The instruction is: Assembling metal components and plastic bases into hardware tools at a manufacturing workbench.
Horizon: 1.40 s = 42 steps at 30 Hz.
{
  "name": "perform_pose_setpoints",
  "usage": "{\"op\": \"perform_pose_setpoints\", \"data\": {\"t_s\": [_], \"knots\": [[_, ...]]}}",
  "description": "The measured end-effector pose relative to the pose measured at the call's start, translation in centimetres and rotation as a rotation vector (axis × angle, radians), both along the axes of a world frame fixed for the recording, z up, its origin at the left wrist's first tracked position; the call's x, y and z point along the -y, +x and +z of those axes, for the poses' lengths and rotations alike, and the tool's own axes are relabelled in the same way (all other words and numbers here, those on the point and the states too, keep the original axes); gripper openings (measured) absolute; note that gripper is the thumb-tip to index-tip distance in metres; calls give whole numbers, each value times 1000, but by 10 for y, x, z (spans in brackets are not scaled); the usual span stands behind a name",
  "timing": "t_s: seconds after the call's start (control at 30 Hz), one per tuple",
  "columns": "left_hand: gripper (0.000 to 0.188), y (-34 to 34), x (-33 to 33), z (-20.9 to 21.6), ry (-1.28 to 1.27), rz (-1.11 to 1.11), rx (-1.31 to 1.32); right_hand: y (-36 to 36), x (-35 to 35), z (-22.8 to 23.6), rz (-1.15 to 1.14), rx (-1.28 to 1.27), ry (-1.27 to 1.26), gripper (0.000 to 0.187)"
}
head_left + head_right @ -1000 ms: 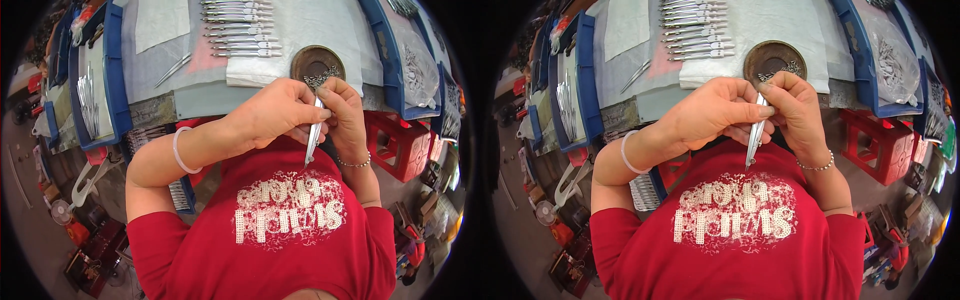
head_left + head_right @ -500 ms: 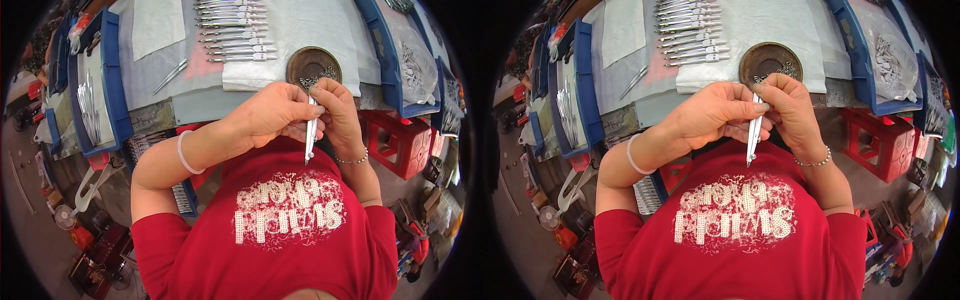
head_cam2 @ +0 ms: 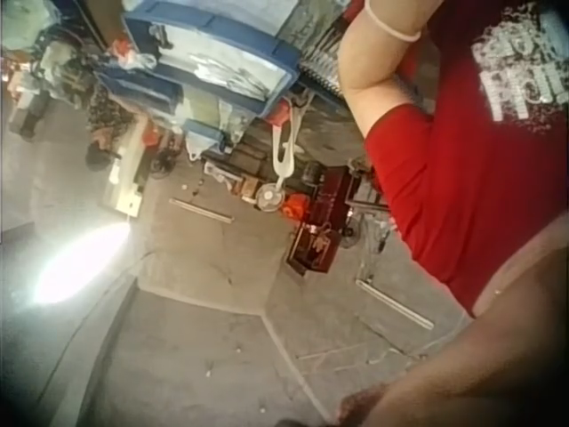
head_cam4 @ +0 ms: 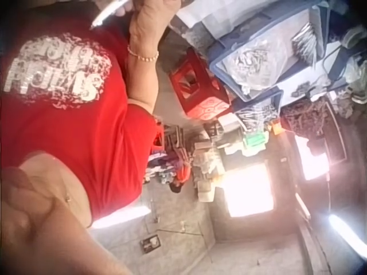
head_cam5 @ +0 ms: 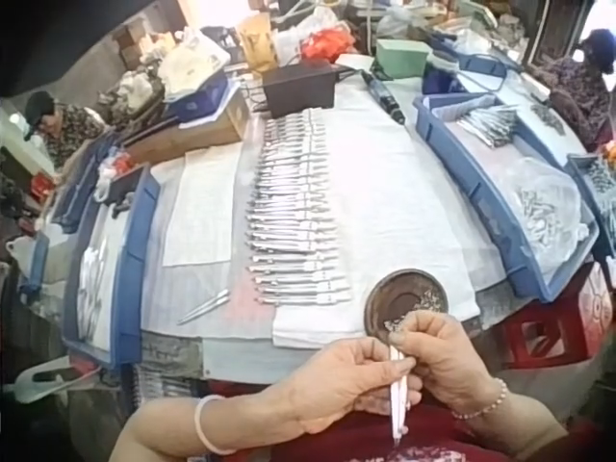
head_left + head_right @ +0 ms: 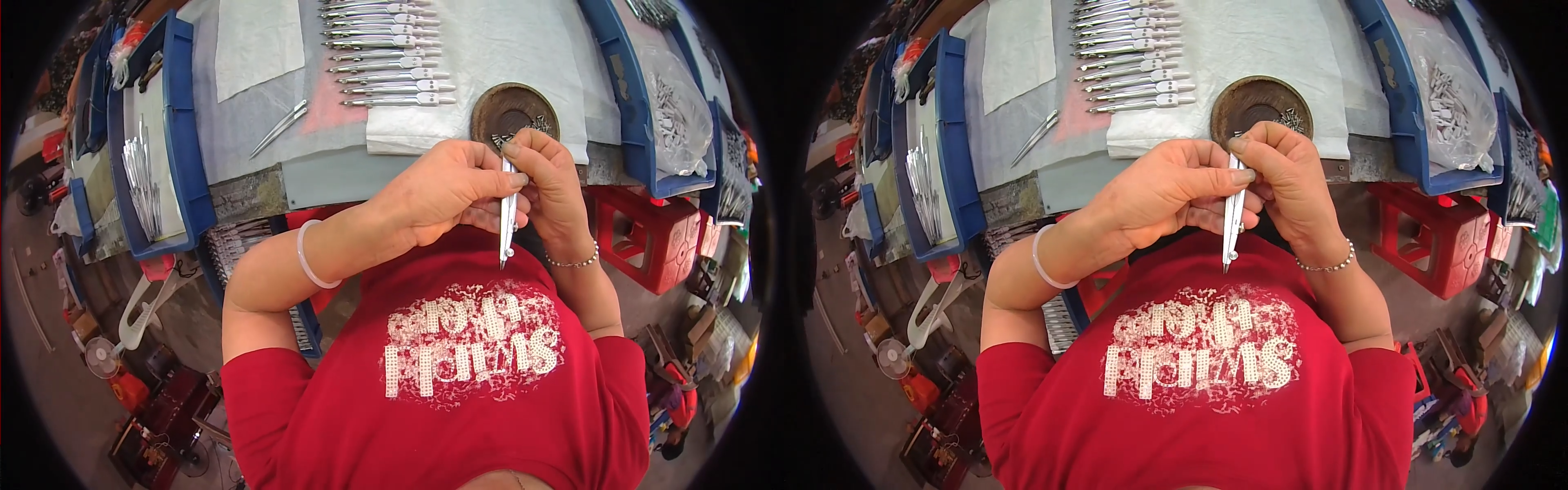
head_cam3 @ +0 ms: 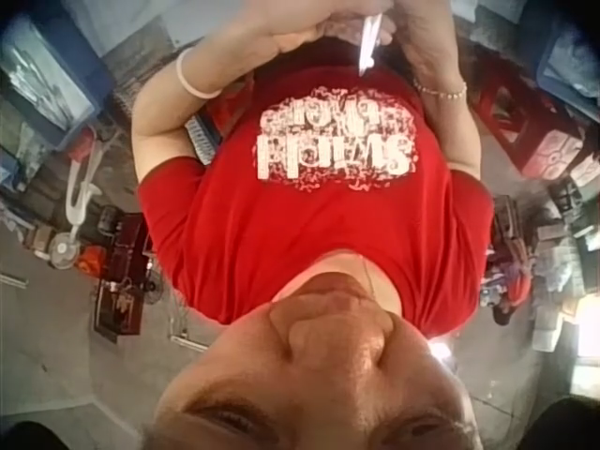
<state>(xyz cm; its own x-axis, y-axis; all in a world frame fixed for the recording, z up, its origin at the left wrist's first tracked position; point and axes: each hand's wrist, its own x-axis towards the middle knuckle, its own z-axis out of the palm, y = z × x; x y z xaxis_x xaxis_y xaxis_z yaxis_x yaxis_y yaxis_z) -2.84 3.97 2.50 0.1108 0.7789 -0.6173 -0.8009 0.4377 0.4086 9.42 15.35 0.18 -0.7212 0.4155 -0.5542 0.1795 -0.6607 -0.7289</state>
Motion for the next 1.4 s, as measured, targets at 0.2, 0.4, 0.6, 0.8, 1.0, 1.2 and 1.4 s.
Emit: {"op": "perform_pose_setpoints", "data": {"t_s": [0.2, 0.4, 0.6, 0.8, 1.0, 1.2, 1.4], "knots": [[13, 4, 6, 2, 38, 76, 34, -8, -2, 10, 57, 15, 73, 13], [12, 3, 8, -6, 36, 153, 19, -20, -15, 8, 234, 50, 129, 14], [11, 5, 10, 9, 67, 325, -142, -34, -55, 49, 339, -16, 387, 17], [9, 9, 21, 7, 75, 421, -250, -67, -116, 44, 431, 189, 1894, 10], [8, 13, 30, 14, 144, 399, -265, -102, -131, -6, 794, 377, 1984, 9], [9, 3, 41, 8, 165, 454, -253, -115, -192, 41, 528, 191, 1915, 9], [9, 6, 35, 6, 142, 506, -247, -93, -348, 17, 170, 510, 1899, 11]]}}
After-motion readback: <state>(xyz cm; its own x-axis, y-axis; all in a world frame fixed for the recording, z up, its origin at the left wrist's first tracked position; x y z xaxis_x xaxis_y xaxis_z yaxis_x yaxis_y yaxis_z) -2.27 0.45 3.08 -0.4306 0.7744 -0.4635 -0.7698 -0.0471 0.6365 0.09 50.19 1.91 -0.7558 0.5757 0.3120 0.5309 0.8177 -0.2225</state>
